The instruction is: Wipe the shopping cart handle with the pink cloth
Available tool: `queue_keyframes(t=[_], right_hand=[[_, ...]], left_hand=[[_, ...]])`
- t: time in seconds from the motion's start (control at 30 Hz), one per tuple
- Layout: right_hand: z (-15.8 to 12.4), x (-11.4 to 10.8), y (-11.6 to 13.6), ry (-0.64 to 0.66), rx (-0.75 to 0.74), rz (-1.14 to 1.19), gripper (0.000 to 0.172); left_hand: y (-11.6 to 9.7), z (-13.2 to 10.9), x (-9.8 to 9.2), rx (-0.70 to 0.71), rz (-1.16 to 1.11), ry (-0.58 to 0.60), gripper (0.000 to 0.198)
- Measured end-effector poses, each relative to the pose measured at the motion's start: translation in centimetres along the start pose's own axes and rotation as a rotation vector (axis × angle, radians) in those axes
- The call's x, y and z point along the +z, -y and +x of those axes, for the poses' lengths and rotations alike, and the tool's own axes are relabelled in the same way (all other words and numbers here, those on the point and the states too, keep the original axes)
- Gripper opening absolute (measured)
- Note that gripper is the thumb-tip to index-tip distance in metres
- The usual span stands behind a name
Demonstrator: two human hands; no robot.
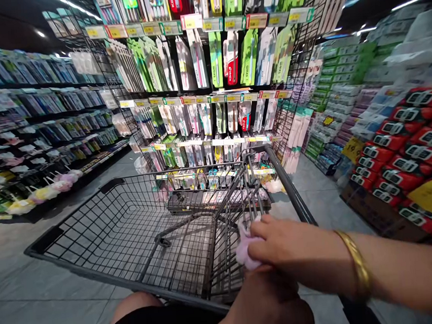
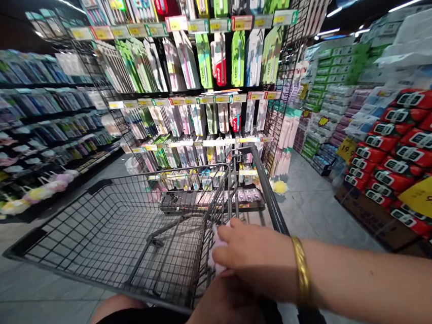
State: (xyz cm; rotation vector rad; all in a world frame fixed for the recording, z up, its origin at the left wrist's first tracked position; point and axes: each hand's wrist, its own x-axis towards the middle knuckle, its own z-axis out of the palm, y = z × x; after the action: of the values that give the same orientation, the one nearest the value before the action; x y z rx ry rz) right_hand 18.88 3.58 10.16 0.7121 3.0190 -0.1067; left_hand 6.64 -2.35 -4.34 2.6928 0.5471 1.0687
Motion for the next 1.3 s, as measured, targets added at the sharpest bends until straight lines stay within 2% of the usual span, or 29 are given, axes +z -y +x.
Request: queue_keyframes(t=[0.03,0.1,0.2,0.27,0.3,0.4,0.47,0.53,0.63,0.77,0.87,1.03,1.17,1.3], right_hand=[[-0.3,0.3,0.1,0.026,-0.051,0.045,0.008],[-0.2,0.7,-0.9,-0.001,-0.026,0.084,0.010],[0.7,1.0,-3.8,-0.125,0.199,-0.016,0.022],[0.8,0.9,-4.6,-0.138,0.276,-0.042,0.023],[0.6,0.7,-4.4,-0.108,0.249,0.000,0.021],[-1.2,-0.4,-2.7,0.076,0.024,0.246,0.014],[-2.5,-1.3,-1.9,0.139,-0.028,0.359,0.014],[-3.2,-2.0,-2.2,0.099,0.014,0.387,0.015],[-3.4,-2.1,-3.9,-0.055,0.142,0.274,0.018],[-2.3,-0.8,-6.0,-0.166,0.303,0.070,0.018],[-0.7,0.5,-6.8,-0.150,0.278,0.052,0.018],[2.2,1.1,-7.3,-0.033,0.254,0.071,0.019],[3.4,0.3,-7.4,-0.041,0.266,0.054,0.020],[4.2,-0.6,-7.3,-0.054,0.280,0.173,0.024]], left_hand=[[0.0,-0.1,0.0,0.006,-0.003,0.004,0.060],[-0.2,-0.2,-0.4,0.016,-0.006,0.008,0.059],[-0.6,-0.3,-1.2,-0.021,0.021,-0.005,0.058],[-0.7,-0.3,-1.4,-0.033,0.041,-0.022,0.060],[-0.7,-0.3,-1.3,-0.023,0.045,-0.029,0.062],[-0.7,-0.5,-1.2,0.028,0.013,-0.021,0.062],[-0.7,-0.6,-1.5,0.012,-0.039,-0.013,0.057],[-0.9,-0.5,-2.3,-0.017,-0.116,-0.045,0.051],[-1.3,0.1,-3.7,-0.064,-0.192,-0.112,0.045],[-2.4,0.6,-5.0,-0.147,-0.216,-0.256,0.036],[-3.1,0.3,-5.4,-0.231,-0.161,-0.311,0.037],[-3.1,-0.6,-6.5,-0.427,-0.079,-0.241,0.039],[-1.5,-1.4,-7.1,-0.650,0.173,-0.222,0.036],[0.4,-1.8,-7.6,-0.793,0.227,-0.094,0.048]])
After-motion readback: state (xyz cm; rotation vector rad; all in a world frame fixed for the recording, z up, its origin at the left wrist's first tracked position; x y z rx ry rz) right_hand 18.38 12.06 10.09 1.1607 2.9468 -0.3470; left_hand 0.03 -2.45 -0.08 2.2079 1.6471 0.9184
